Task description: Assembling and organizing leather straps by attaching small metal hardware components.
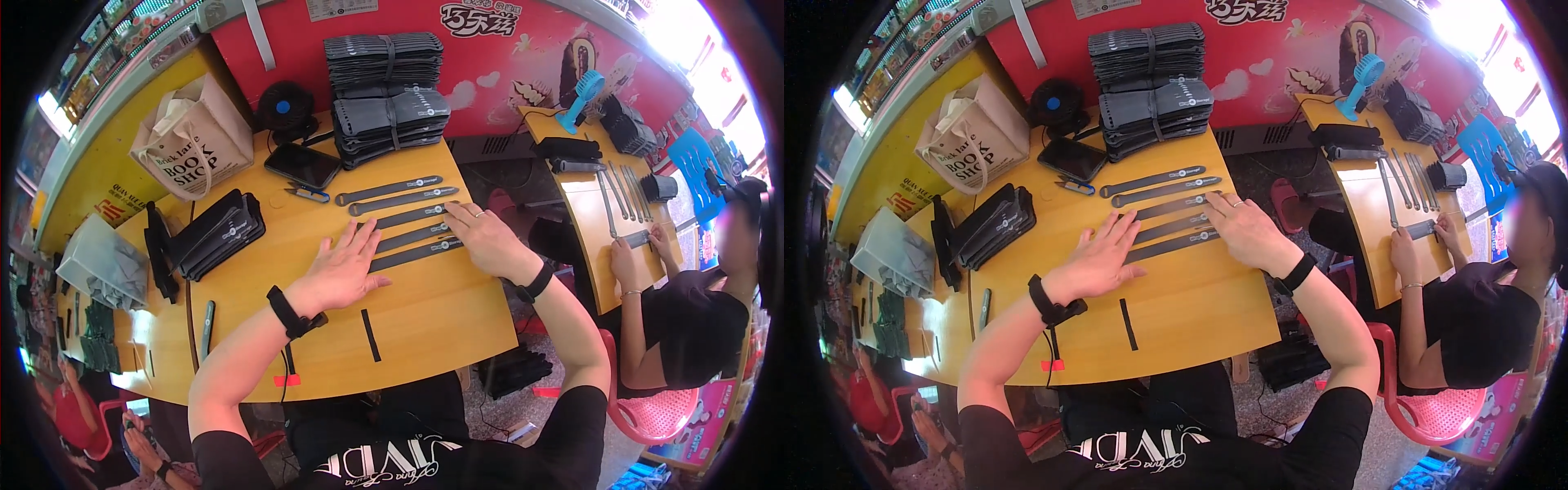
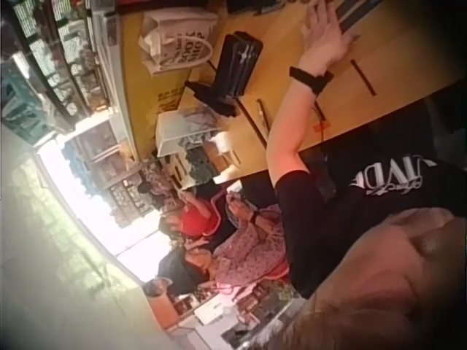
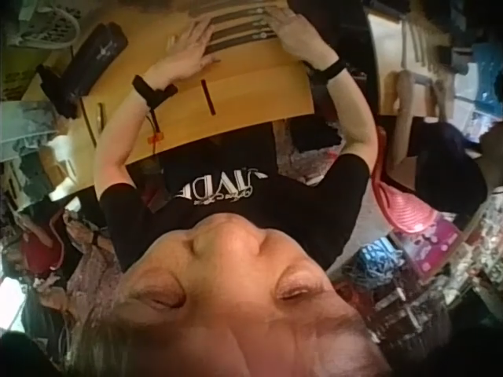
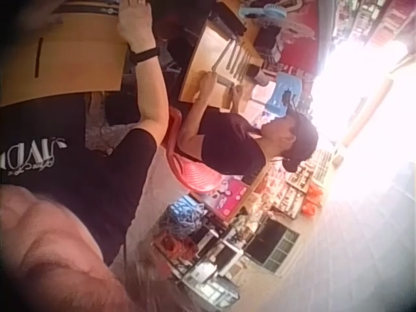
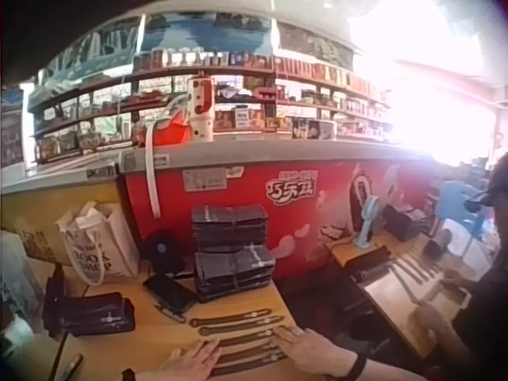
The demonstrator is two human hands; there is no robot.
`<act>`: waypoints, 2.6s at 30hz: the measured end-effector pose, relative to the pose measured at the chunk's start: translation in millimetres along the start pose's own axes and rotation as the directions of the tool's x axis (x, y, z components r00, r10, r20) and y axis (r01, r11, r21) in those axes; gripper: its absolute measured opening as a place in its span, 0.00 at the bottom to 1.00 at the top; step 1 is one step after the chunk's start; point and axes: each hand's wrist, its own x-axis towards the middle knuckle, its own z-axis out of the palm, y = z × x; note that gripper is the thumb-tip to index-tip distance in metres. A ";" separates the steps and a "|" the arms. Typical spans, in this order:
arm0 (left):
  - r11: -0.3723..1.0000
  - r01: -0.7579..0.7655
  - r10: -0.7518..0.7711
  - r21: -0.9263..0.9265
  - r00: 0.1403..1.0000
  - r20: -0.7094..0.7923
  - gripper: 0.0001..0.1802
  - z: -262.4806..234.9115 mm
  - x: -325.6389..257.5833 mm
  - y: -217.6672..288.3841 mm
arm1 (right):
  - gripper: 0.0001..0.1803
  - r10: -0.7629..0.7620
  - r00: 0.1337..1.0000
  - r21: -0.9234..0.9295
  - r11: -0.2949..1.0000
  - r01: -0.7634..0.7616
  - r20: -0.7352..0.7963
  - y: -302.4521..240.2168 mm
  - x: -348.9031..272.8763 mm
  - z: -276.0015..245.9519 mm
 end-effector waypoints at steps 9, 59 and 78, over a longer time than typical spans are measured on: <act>0.999 -0.005 -0.005 -0.051 0.982 -0.189 0.43 -9.1 -26.8 6.9 | 0.23 0.060 0.995 0.029 0.998 -0.058 -0.080 -14.9 -1.4 -21.6; 0.793 -0.290 -0.344 -0.536 0.514 -0.786 0.17 86.5 -295.6 48.1 | 0.09 0.226 0.925 0.886 0.422 0.191 -0.306 -312.0 1.4 -29.3; 0.192 0.030 -0.314 -0.981 0.949 -0.032 0.14 105.0 -287.2 36.9 | 0.12 -0.097 0.882 0.676 0.604 0.421 -0.462 -305.8 -4.6 -58.0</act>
